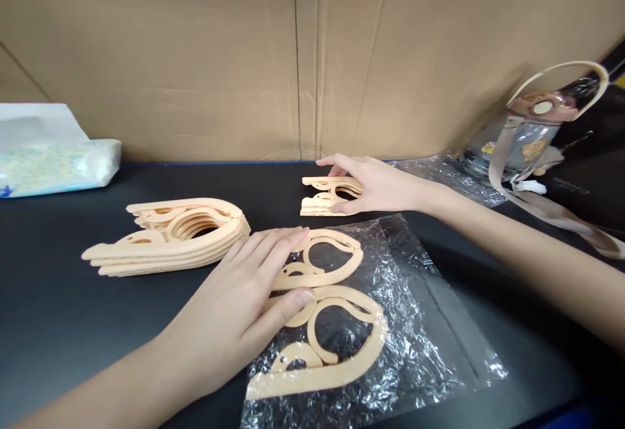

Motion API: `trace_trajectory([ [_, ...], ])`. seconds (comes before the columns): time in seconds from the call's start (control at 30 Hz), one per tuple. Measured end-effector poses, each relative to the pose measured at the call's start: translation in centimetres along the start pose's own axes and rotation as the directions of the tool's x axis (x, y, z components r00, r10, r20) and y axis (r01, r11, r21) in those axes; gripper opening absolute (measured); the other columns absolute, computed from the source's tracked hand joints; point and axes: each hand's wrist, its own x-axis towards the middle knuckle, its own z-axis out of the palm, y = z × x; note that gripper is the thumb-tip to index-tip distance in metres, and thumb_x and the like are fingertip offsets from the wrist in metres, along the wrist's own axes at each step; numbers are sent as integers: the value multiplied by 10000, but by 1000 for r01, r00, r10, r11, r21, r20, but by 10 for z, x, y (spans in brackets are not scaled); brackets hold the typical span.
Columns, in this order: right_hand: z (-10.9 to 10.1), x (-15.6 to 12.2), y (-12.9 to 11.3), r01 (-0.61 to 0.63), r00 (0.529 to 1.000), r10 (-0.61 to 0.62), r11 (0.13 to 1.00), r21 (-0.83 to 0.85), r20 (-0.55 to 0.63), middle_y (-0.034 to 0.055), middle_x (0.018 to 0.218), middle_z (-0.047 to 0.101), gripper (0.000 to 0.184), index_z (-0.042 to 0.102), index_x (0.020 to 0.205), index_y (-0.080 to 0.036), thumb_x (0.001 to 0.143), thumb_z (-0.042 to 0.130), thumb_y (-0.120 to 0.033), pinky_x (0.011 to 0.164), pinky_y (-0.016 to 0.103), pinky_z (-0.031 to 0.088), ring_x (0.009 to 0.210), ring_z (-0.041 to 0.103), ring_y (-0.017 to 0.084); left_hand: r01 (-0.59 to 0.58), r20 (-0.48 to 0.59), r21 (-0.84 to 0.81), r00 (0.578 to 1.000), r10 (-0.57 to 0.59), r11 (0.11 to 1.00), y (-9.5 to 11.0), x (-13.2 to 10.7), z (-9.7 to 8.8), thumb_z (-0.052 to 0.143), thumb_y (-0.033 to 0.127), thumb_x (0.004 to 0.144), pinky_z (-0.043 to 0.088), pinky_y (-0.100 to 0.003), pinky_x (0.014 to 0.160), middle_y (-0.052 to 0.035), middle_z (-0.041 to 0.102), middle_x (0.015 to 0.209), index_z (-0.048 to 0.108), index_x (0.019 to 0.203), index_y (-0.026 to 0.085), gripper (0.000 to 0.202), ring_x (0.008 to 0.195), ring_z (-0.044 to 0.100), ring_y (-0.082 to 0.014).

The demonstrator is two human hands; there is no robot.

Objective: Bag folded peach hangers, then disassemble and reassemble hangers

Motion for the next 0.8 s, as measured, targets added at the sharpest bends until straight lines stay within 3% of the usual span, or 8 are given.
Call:
trace_trajectory([
  [0.2,-24,-30,-13,-38,996,33,997,-64,-82,107,1222,641,751,438,1440,-192,790,686,-474,950,463,472,1086,622,302,-18,3,11,1000,18,1000,0,8,1,396,539,1006,402,-459,1043,-105,545,1398,459,1421,210,534,1259,482,-309],
  [0.4,-47,-101,-27,-181,983,184,979,-92,28,58,1264,633,804,414,1471,-318,763,733,-525,911,458,526,1074,641,321,-36,0,24,999,36,999,-2,7,3,400,534,1004,407,-477,1031,-107,556,1372,461,1415,197,535,1241,493,-319],
  [0.57,-43,-135,-38,-291,946,296,955,-57,130,83,1322,617,682,515,1407,-296,776,729,-439,887,468,568,1108,642,356,-53,29,-1,998,53,999,0,3,1,418,566,993,366,-497,1100,-87,506,1456,440,1433,240,548,1335,439,-326],
  [0.7,-36,-145,-33,-306,928,314,949,-72,202,94,1367,581,721,434,1471,-309,808,700,-404,946,490,559,1174,612,361,-114,20,69,993,113,991,2,-5,2,442,608,979,230,-512,1211,-50,368,1593,318,1513,279,640,1479,283,-291],
  [0.8,-31,-149,-26,-312,919,324,946,-88,226,86,1394,558,732,389,1492,-326,827,686,-403,952,484,567,1206,602,347,-130,49,105,991,125,986,2,-9,6,448,673,946,221,-518,1221,-55,302,1626,300,1534,258,735,1506,223,-289],
])
